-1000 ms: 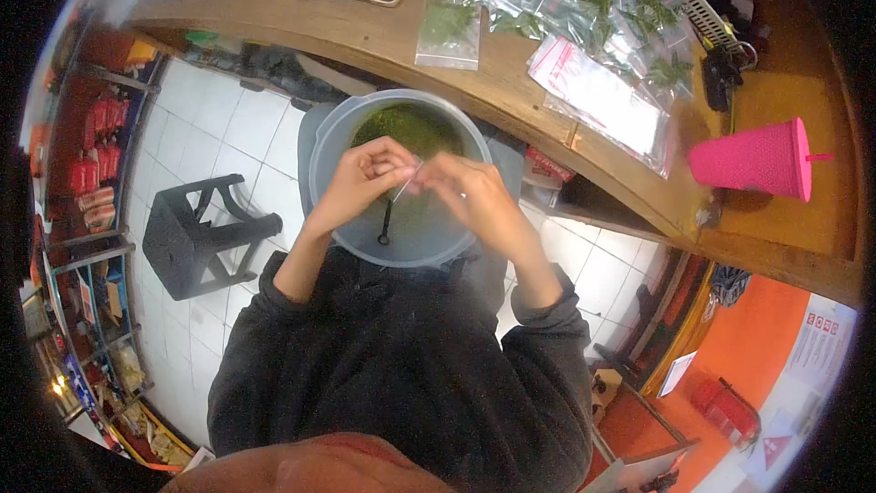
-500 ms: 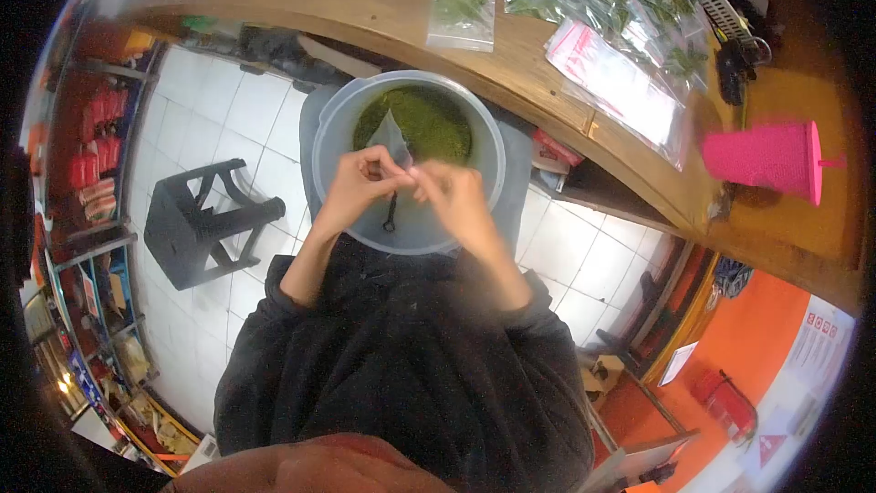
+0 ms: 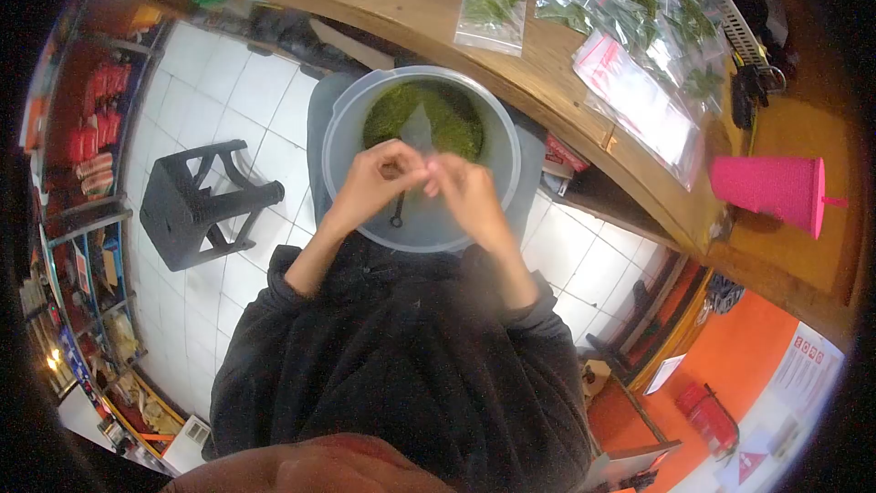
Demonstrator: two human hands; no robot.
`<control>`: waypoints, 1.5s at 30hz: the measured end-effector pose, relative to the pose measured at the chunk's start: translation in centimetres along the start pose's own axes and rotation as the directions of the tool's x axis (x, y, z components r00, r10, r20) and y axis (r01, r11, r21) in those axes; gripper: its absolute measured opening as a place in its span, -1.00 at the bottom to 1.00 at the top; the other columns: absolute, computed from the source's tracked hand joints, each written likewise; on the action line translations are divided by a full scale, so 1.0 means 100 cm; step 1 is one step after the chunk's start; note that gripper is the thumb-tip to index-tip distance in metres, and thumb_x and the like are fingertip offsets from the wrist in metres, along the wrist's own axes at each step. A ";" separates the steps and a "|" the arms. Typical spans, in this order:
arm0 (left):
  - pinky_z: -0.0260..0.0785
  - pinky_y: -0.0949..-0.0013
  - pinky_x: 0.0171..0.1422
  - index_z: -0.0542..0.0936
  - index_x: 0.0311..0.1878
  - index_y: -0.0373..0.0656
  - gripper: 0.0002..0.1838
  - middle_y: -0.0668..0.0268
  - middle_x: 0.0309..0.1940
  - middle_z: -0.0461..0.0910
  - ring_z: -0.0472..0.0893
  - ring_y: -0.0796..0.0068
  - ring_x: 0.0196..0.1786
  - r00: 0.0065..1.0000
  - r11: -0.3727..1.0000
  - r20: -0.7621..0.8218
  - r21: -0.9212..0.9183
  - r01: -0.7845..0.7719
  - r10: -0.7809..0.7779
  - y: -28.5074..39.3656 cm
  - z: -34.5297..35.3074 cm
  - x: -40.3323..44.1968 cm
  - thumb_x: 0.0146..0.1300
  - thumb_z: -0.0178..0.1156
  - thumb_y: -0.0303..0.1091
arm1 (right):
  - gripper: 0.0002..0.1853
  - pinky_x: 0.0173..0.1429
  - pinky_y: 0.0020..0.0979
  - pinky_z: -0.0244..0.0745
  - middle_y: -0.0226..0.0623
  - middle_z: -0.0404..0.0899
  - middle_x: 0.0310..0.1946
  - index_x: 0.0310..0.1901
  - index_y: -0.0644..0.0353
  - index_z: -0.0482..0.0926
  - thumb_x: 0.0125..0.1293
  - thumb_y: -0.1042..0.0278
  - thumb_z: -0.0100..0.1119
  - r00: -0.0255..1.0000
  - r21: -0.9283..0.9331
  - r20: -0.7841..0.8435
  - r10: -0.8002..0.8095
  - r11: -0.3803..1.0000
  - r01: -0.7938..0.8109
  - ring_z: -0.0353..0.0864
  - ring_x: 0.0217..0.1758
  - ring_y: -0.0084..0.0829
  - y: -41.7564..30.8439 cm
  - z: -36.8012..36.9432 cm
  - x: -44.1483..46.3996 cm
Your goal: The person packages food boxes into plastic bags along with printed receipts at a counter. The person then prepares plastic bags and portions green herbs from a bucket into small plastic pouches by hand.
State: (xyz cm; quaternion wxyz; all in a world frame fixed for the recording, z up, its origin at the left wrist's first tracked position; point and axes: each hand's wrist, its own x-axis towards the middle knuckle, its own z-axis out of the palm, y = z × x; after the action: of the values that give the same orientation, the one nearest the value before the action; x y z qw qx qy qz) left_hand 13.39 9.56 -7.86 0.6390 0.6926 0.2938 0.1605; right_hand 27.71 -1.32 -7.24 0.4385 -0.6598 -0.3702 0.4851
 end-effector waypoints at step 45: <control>0.43 0.08 -0.13 0.55 -0.45 -0.05 -0.87 0.19 -0.71 0.53 0.57 0.15 -0.57 0.968 0.658 -0.106 0.749 -0.072 0.227 -0.001 0.018 0.003 0.13 0.15 -0.24 | -0.58 0.03 -0.21 0.46 -0.10 0.35 0.15 0.13 0.04 0.46 0.20 0.45 0.14 0.908 -0.628 -0.243 -0.343 0.768 0.122 0.48 0.05 -0.16 0.023 0.025 0.013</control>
State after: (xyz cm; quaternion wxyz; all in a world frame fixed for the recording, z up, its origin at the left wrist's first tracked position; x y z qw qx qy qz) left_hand 14.63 8.31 -8.26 0.2569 0.8948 0.3349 0.1454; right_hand 25.72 -0.38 -10.13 0.3219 -0.7865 -0.5020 0.1609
